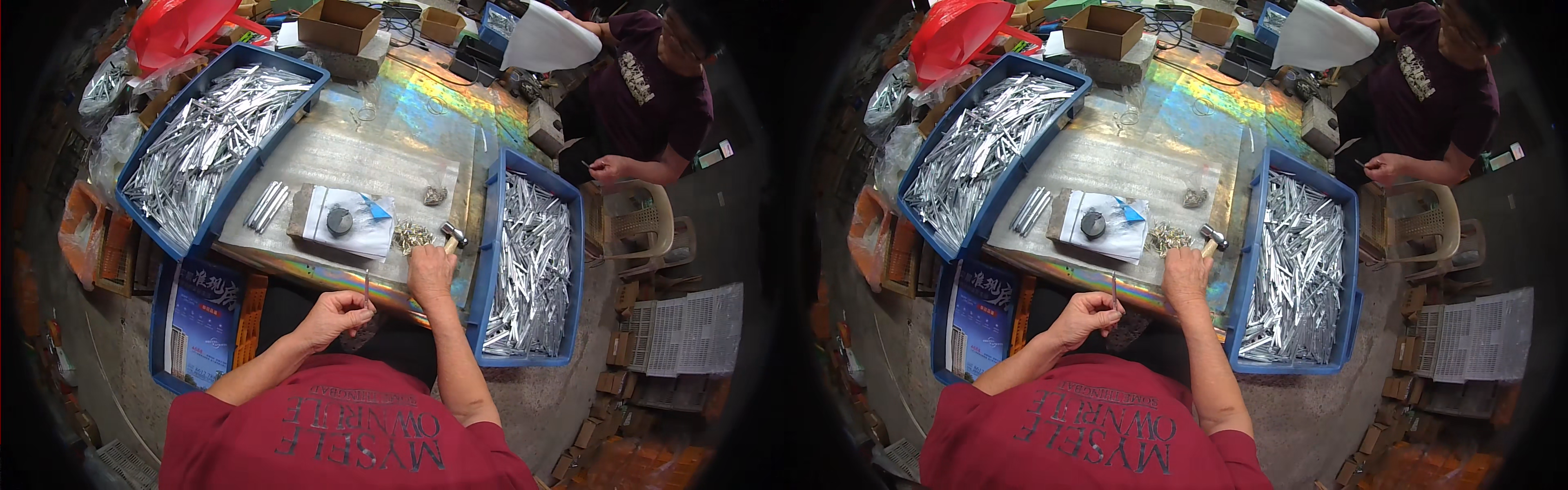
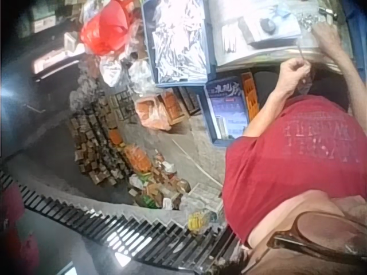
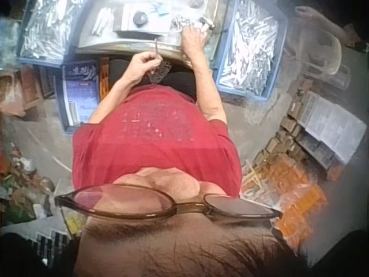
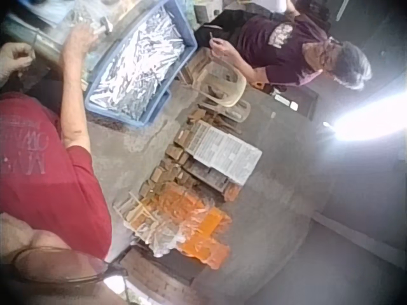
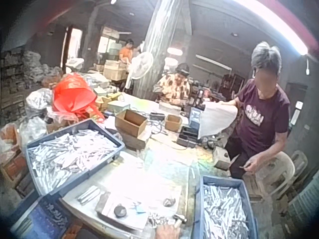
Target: The person puts on eyeglasses, picks up metal strips from a container, and assembles them with small metal pins by hand and with a hammer on a metal block.
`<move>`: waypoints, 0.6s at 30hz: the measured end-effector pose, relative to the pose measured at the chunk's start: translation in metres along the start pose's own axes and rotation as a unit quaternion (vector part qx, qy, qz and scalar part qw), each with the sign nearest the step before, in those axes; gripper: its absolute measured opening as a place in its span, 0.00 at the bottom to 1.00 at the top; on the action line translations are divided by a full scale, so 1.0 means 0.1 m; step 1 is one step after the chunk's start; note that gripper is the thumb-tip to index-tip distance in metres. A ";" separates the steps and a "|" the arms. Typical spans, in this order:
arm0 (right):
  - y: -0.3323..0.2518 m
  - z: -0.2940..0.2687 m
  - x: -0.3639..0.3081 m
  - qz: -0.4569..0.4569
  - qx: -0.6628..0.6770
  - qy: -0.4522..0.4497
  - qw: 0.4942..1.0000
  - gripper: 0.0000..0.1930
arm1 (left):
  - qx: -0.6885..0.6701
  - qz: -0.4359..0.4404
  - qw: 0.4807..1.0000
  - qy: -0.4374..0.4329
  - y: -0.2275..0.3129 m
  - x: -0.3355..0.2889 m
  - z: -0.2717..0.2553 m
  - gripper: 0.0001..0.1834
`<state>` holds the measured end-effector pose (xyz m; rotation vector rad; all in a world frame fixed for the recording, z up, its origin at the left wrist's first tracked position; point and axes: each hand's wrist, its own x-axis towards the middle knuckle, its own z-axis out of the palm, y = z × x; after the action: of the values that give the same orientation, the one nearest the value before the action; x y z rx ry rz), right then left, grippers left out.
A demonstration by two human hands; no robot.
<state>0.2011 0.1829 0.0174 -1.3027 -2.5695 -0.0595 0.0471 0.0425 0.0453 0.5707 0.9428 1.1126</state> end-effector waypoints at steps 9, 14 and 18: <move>0.16 -0.11 -0.02 0.085 0.145 0.042 0.985 0.03 | -0.012 0.015 1.000 0.018 -0.03 -0.03 -0.08 0.07; 0.12 -0.15 -0.03 0.060 0.129 0.029 0.989 0.03 | -0.022 0.013 1.000 0.018 -0.03 -0.03 -0.09 0.07; 0.12 -0.19 -0.06 0.066 0.087 0.022 0.994 0.02 | -0.023 0.006 1.000 0.017 -0.01 -0.04 -0.10 0.07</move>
<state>0.2177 0.1828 0.0332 -1.3826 -2.3851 0.1558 0.0392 0.0381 0.0405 0.5227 0.9422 1.1550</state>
